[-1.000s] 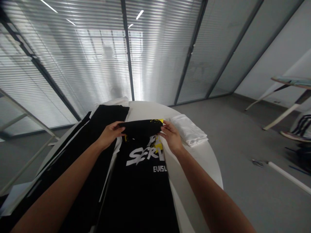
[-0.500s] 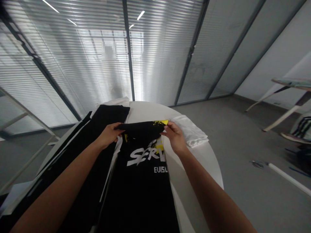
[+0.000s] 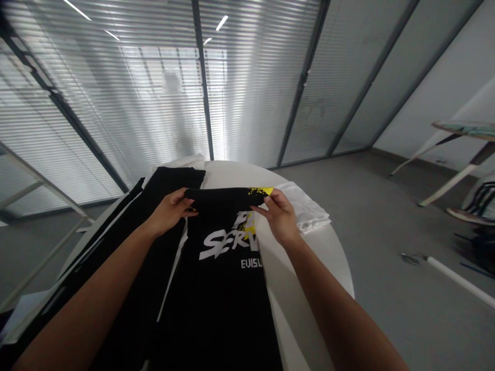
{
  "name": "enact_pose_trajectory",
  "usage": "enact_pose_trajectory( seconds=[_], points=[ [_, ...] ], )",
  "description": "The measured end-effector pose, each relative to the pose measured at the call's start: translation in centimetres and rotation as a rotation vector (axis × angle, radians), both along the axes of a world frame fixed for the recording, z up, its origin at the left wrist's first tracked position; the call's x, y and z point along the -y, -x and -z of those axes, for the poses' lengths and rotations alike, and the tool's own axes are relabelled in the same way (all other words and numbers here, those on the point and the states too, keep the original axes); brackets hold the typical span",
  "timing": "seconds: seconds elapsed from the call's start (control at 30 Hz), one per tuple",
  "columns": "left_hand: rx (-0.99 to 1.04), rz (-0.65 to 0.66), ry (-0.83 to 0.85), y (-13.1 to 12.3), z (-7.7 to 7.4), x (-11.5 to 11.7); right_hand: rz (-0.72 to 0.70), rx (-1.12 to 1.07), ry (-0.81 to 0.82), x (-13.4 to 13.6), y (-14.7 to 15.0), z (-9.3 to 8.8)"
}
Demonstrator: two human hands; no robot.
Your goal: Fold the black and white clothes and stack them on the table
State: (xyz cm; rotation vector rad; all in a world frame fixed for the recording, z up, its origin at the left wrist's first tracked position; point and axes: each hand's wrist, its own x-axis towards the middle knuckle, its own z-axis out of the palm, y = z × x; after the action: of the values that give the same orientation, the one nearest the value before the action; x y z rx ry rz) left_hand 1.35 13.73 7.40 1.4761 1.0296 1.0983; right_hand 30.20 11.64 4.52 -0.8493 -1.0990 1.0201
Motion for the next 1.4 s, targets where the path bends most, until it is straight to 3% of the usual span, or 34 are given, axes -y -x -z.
enact_pose_trajectory(
  seconds=[0.17, 0.37, 0.47, 0.57, 0.7, 0.87, 1.1, 1.2, 1.27, 1.4],
  points=[
    [-0.101, 0.014, -0.116, 0.6, 1.6, -0.7, -0.051, -0.074, 0.047, -0.8, -0.4, 1.7],
    [-0.178, -0.019, -0.073, 1.0, 3.1, -1.3, -0.105, -0.106, 0.149, -1.4, -0.5, 3.2],
    [-0.149, -0.005, 0.015, 0.9, 3.3, -1.3, -0.090, -0.063, 0.148, -1.4, -0.5, 3.3],
    [0.006, 0.039, 0.129, 0.5, 3.4, -1.1, -0.083, -0.035, 0.140, -1.3, -0.5, 3.2],
    [0.184, 0.055, 0.138, 0.4, 3.6, -0.9, -0.044, 0.068, 0.106, -1.3, -0.6, 3.1],
    [0.027, 0.072, 0.048, 1.3, 3.7, -1.2, -0.010, 0.145, 0.096, -1.5, -0.5, 3.2],
    [0.036, 0.037, 0.209, 1.1, 4.1, -1.4, -0.114, 0.258, 0.258, -1.1, -0.7, 2.5],
    [0.027, 0.009, 0.180, 0.8, 4.3, -1.5, -0.032, 0.381, 0.327, -1.1, -0.6, 2.3],
    [-0.100, 0.007, 0.111, 0.8, 4.5, -1.5, 0.008, 0.569, 0.341, -1.3, -0.4, 2.7],
    [-0.494, 0.030, -0.186, 0.6, 5.0, -1.5, 0.058, 1.005, 0.139, -1.7, -0.1, 4.4]
  ],
)
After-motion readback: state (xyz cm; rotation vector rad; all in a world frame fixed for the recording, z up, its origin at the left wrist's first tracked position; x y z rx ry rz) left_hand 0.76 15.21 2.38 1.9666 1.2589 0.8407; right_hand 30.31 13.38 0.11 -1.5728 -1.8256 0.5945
